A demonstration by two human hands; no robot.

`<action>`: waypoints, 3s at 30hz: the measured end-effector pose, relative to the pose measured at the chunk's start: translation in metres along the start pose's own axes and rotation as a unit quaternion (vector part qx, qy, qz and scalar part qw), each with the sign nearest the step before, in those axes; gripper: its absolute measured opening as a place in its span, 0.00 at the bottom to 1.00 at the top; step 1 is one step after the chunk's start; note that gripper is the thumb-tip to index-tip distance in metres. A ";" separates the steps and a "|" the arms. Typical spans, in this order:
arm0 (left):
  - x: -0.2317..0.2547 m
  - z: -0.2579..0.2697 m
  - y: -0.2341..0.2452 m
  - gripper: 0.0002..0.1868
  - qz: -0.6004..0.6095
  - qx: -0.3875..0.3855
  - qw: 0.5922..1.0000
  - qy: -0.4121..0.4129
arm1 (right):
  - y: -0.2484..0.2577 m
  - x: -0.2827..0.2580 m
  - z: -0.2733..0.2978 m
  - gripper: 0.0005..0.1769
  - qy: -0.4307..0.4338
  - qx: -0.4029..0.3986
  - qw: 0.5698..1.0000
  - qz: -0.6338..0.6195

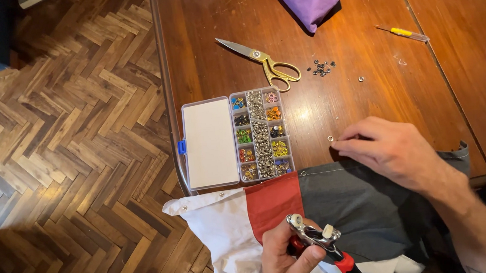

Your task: Installing metal grommets into a fabric piece using a hand-held press tool

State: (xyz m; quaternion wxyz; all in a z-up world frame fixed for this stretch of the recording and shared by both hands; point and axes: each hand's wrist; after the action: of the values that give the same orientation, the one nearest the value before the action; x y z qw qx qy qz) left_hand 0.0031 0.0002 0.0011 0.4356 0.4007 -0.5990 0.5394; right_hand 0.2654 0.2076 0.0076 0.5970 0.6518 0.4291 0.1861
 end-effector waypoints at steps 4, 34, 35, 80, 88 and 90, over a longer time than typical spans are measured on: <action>-0.001 -0.002 -0.002 0.25 -0.003 -0.009 1.000 0.005 | 0.007 0.003 0.001 0.22 0.022 -0.061 0.991 0.118; -0.042 0.001 -0.025 0.20 -0.090 -0.029 0.995 -0.008 | 0.031 0.001 0.197 0.04 -0.160 0.165 0.965 0.123; -0.039 -0.002 -0.027 0.20 -0.091 -0.022 0.996 -0.010 | 0.027 0.004 0.199 0.04 -0.153 0.165 0.967 0.120; 0.007 -0.002 -0.008 0.22 0.062 -0.253 0.958 0.120 | 0.062 -0.115 0.022 0.05 0.095 0.133 0.932 -0.325; 0.014 -0.007 -0.008 0.22 0.041 -0.284 0.952 0.109 | 0.046 -0.108 0.033 0.05 -0.038 0.072 0.854 -0.515; 0.017 -0.008 -0.008 0.22 0.008 -0.285 0.954 0.095 | 0.036 -0.105 0.040 0.10 -0.073 0.034 0.814 -0.576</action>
State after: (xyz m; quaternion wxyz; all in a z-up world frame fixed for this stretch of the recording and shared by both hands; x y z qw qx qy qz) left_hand 0.0065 0.0073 0.0197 0.5822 0.2015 -0.6868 0.3857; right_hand 0.2490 0.1039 0.0612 0.6018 0.3173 0.6874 -0.2544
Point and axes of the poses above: each hand's wrist, its own z-axis away from the middle knuckle, its own y-axis out of the back of the hand, x = y × z, and after that the axes turned 3 degrees about -x, right-handed
